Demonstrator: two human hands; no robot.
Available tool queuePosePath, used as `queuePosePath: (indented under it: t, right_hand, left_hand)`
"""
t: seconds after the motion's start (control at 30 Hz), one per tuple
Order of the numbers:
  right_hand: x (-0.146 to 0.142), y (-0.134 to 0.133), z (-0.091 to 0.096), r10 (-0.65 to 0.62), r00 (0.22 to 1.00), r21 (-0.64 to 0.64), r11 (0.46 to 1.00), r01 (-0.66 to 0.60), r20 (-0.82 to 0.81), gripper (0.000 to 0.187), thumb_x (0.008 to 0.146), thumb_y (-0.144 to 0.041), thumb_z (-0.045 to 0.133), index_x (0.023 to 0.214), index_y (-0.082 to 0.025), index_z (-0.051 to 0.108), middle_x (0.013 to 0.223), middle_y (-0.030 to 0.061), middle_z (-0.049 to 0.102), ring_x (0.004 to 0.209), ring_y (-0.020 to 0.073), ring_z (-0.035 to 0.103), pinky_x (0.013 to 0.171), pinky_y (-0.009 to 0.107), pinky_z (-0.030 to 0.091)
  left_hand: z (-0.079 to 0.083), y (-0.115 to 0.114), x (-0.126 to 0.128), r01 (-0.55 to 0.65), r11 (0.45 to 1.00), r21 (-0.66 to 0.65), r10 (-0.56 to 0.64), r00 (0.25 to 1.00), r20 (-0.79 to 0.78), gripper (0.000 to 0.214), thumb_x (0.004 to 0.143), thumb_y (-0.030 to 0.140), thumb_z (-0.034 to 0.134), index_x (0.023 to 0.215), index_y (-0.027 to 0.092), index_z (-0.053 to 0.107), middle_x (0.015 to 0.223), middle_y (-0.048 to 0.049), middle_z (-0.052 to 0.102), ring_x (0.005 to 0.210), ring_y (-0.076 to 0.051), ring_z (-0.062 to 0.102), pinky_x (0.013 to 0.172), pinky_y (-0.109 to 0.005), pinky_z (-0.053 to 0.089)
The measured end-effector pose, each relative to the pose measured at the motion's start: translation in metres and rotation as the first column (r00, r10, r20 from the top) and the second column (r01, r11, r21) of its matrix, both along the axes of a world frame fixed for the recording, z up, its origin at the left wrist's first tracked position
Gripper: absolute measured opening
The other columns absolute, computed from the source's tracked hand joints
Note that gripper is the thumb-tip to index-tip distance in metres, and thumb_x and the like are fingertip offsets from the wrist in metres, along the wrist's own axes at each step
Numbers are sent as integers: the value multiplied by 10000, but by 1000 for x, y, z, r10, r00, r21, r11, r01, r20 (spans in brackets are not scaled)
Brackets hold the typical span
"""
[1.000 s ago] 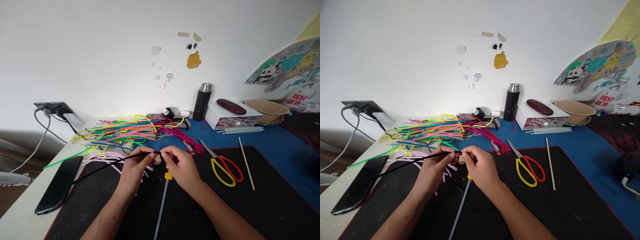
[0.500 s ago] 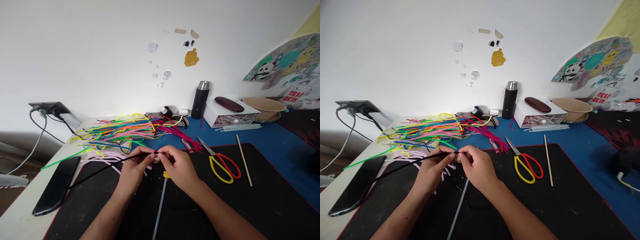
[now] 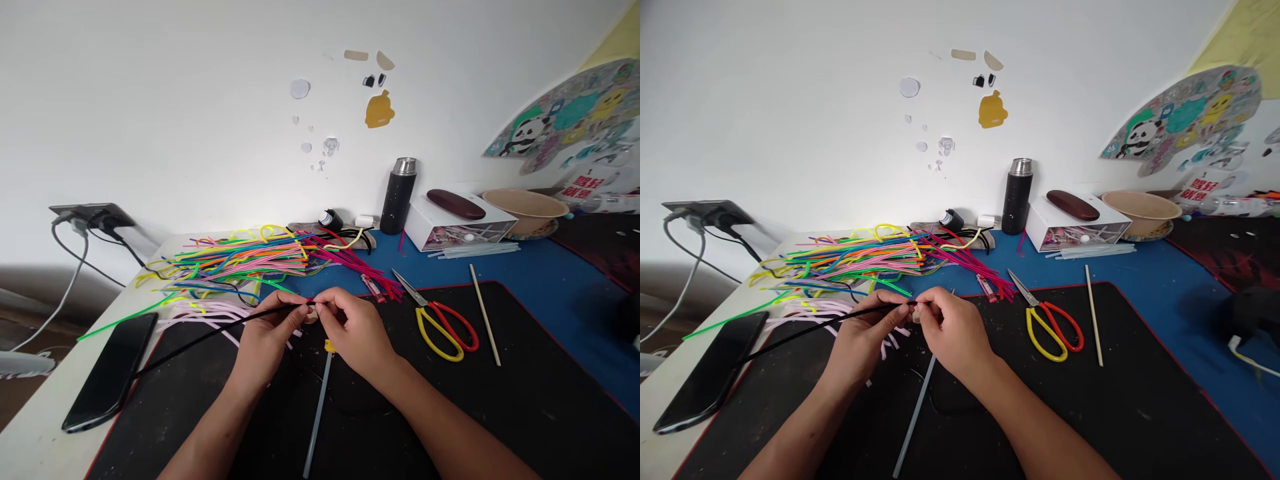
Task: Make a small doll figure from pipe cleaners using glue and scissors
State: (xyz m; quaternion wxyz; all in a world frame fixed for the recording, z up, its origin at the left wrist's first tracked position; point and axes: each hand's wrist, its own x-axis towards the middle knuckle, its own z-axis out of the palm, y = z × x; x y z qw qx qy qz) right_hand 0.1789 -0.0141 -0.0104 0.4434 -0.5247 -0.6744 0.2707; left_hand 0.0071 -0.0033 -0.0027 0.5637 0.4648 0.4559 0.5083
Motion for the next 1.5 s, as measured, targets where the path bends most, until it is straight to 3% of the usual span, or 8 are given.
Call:
queuePosePath:
  t: [0.4, 0.53, 0.7, 0.83, 0.97, 1.23, 1.37, 1.5]
  right_hand:
    - [0, 0, 0, -24, 998, 13, 1000, 23, 51, 111, 977, -235, 594, 955, -232, 703, 678, -22, 670, 562, 148, 584, 574, 263, 389]
    - [3, 1, -1, -21, 998, 18, 1000, 20, 60, 112, 982, -233, 598, 969, -238, 709, 682, -24, 673, 576, 150, 590, 574, 260, 393]
    - [8, 2, 3, 24, 997, 28, 999, -26, 71, 146, 1008, -252, 583, 965, -243, 721, 682, -27, 661, 594, 149, 597, 582, 259, 392]
    - [12, 2, 9, 104, 984, 12, 994, -106, 145, 152, 1017, -239, 586, 997, -252, 736, 712, -27, 701, 615, 152, 628, 618, 264, 414]
    - [14, 2, 10, 161, 961, 30, 985, -172, 225, 166, 1025, -201, 577, 1025, -247, 736, 868, 7, 787, 738, 174, 706, 692, 279, 450]
    - [16, 4, 6, 132, 954, 51, 987, -151, 268, 164, 1040, -214, 580, 1038, -243, 742, 869, 15, 797, 719, 181, 715, 684, 284, 464]
    - [16, 4, 2, 137, 955, 62, 985, -158, 263, 171, 1040, -224, 579, 1042, -246, 749, 861, 11, 788, 713, 176, 705, 686, 281, 468]
    - [18, 5, 0, 85, 978, 39, 995, -94, 191, 175, 1035, -262, 589, 1061, -246, 761, 794, -3, 741, 654, 158, 654, 633, 267, 455]
  left_hand:
    - [0, -2, 0, 6, 1000, -29, -7, 999, -41, 297, 730, 411, 940, 846, 200, 766, 827, -52, 786, 814, -237, 763, 806, -336, 606]
    - [-2, 6, -7, 4, 1000, 24, -3, 999, -52, 353, 734, 333, 930, 1040, 222, 792, 927, -46, 793, 851, -216, 746, 802, -310, 594]
    - [-2, 26, -31, -52, 997, -49, 57, 993, 104, 363, 719, 349, 948, 1019, 201, 806, 903, -53, 775, 764, -156, 693, 640, -214, 529]
    - [6, 28, -46, 130, 976, -175, -104, 983, 152, 482, 730, 564, 912, 933, 135, 830, 774, -85, 732, 567, -135, 614, 487, -212, 448]
    - [10, 21, -49, 347, 913, -216, -326, 937, 129, 480, 756, 594, 886, 937, 151, 836, 781, -102, 735, 598, -145, 618, 531, -222, 473]
    - [8, 20, -47, 503, 820, -273, -538, 840, -68, 382, 784, 462, 886, 1020, 171, 807, 761, -57, 727, 628, -150, 620, 604, -243, 486]
    - [7, 23, -47, 499, 838, -221, -544, 796, -264, 336, 870, 489, 772, 977, 170, 775, 777, -25, 707, 682, -159, 613, 664, -262, 495]
    - [10, 23, -54, 431, 897, -100, -417, 749, -515, 361, 949, 521, 634, 1079, 199, 732, 860, -14, 702, 724, -175, 592, 671, -274, 465]
